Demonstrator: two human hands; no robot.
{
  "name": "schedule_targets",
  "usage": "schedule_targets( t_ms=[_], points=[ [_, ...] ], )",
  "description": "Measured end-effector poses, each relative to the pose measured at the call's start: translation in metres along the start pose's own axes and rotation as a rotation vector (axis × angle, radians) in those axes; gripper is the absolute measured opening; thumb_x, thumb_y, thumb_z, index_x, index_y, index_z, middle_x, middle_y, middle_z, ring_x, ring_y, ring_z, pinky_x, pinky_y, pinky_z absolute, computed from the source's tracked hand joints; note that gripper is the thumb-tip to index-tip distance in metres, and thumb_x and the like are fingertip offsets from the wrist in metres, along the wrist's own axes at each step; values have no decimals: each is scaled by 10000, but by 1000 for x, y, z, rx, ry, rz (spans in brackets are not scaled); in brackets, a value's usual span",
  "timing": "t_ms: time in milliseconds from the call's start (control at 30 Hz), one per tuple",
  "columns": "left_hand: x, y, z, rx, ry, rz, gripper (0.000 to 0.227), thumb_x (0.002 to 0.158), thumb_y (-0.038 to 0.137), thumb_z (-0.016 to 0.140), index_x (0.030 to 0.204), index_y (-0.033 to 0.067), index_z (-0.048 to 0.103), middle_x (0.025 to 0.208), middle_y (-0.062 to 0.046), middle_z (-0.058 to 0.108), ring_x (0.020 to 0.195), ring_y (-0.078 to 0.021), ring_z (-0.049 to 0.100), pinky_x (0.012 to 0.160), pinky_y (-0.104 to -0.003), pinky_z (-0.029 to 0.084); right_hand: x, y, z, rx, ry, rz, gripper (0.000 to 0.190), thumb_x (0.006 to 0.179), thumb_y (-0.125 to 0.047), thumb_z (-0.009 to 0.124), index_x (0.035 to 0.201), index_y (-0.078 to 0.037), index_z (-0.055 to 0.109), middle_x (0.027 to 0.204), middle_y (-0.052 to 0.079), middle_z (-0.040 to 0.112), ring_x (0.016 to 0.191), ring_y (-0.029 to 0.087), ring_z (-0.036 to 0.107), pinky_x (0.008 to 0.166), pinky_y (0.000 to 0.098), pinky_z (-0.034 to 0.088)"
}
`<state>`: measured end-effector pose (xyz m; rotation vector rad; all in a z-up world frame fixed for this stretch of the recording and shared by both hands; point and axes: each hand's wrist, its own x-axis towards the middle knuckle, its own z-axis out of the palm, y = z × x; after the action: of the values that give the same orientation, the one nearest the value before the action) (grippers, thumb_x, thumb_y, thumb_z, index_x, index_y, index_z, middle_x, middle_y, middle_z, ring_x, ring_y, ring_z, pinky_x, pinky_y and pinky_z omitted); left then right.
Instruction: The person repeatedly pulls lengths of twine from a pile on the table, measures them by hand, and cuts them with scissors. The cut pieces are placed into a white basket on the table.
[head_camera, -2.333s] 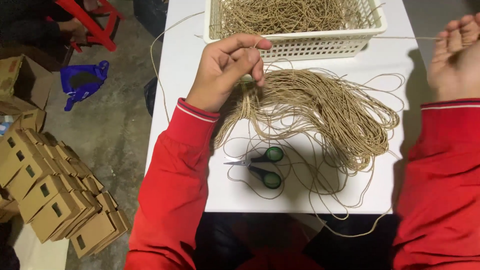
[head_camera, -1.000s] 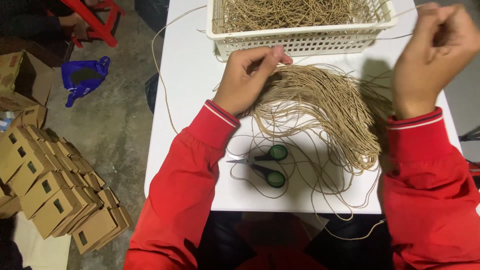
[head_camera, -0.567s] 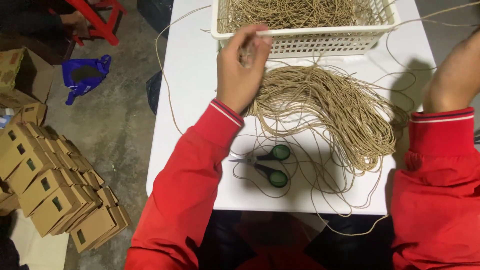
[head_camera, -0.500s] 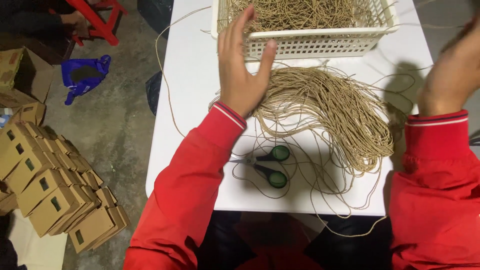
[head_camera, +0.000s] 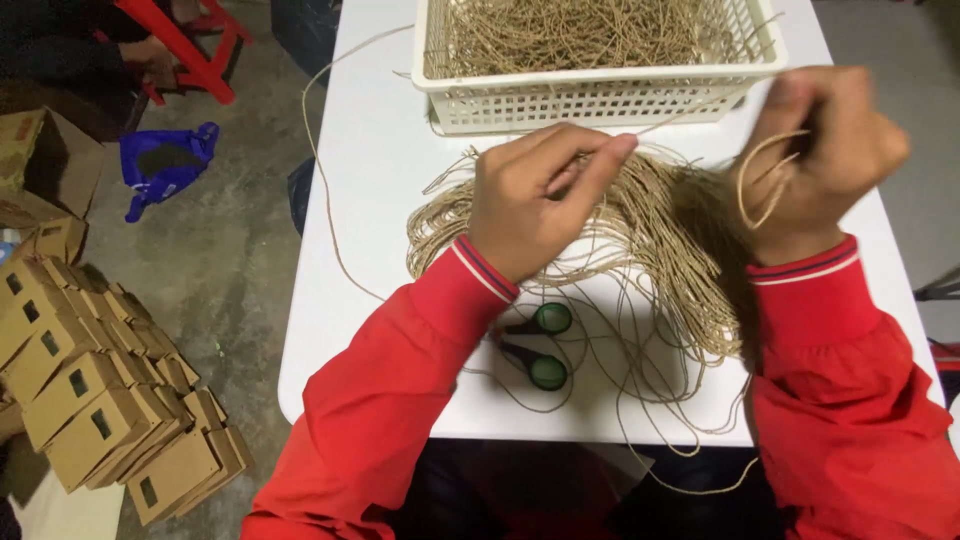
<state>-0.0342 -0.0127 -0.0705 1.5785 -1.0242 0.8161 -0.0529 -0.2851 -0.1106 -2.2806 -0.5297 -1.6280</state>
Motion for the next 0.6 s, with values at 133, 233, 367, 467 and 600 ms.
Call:
schedule_targets(
  t_ms=[133,233,367,467,600],
  points=[
    [6,-12,-11,-78,-127,-124,231,1163,171,665,1002,62,791,674,36,517,598,-102,435,601,-289,363,4,26,-7,-162,68,152,404,1462,-108,615,1122,99,677,875,179,542,707,341,517,686,510,345],
    [6,-23,-14,-72,-280,-209,274,1178,225,599,1007,97,770,699,47,559,596,-97,509,585,-289,404,-4,48,-1,-147,105,291,438,1464,-94,642,1054,49,586,843,131,444,740,275,436,725,501,330],
    [8,-33,-25,5,-449,-258,335,1189,322,549,975,140,732,632,59,583,502,-102,504,539,-316,394,-46,143,15,14,297,385,250,1270,91,596,1034,11,618,993,101,517,935,256,490,854,475,471],
    [5,-47,-30,16,-491,-273,306,1172,283,596,949,145,751,691,45,680,563,-100,569,580,-322,434,-46,164,1,14,491,588,231,1188,-203,719,1025,-41,730,1027,98,777,950,220,638,893,466,658],
    [9,-39,-28,-100,-436,-305,229,1196,209,553,1060,113,710,819,25,661,660,-101,554,620,-293,409,-24,120,8,110,514,1019,354,1149,-483,806,913,-259,666,877,-69,632,843,117,543,763,359,534]
  ],
)
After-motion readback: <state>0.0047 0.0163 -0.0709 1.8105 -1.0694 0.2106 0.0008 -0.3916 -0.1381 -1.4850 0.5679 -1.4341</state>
